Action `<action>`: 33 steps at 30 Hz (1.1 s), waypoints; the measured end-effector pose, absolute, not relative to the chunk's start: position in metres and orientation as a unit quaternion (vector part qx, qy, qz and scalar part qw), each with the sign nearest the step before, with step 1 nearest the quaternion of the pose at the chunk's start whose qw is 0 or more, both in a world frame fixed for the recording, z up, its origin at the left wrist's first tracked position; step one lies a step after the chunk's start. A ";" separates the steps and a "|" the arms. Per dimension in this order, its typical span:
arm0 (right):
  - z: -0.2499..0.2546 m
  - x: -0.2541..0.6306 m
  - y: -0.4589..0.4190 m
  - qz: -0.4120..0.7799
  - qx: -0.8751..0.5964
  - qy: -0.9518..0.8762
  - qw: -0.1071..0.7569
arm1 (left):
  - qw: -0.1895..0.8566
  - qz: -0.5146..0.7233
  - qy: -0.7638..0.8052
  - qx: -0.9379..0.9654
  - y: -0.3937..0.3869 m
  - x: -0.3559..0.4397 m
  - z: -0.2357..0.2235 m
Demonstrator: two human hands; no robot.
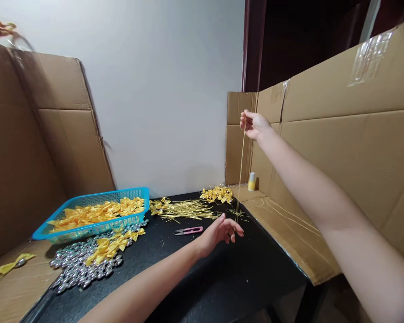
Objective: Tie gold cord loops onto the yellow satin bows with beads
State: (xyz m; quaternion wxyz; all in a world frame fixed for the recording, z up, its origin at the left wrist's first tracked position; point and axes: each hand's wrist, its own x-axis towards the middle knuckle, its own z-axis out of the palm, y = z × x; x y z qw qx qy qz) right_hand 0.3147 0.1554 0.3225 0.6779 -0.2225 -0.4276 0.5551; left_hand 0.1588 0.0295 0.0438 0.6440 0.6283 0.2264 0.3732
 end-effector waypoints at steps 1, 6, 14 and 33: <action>0.324 0.316 0.158 0.552 -0.225 -0.427 0.680 | 0.648 0.369 0.227 0.627 0.027 0.158 0.041; 0.330 0.323 0.169 0.537 -0.234 -0.422 0.692 | 0.679 0.356 0.229 0.600 0.021 0.157 0.031; 0.327 0.329 0.175 0.520 -0.244 -0.430 0.696 | 0.716 0.380 0.235 0.536 0.015 0.159 0.026; 0.311 0.341 0.181 0.575 -0.239 -0.378 0.685 | -0.051 0.417 0.308 0.853 -0.035 0.134 0.030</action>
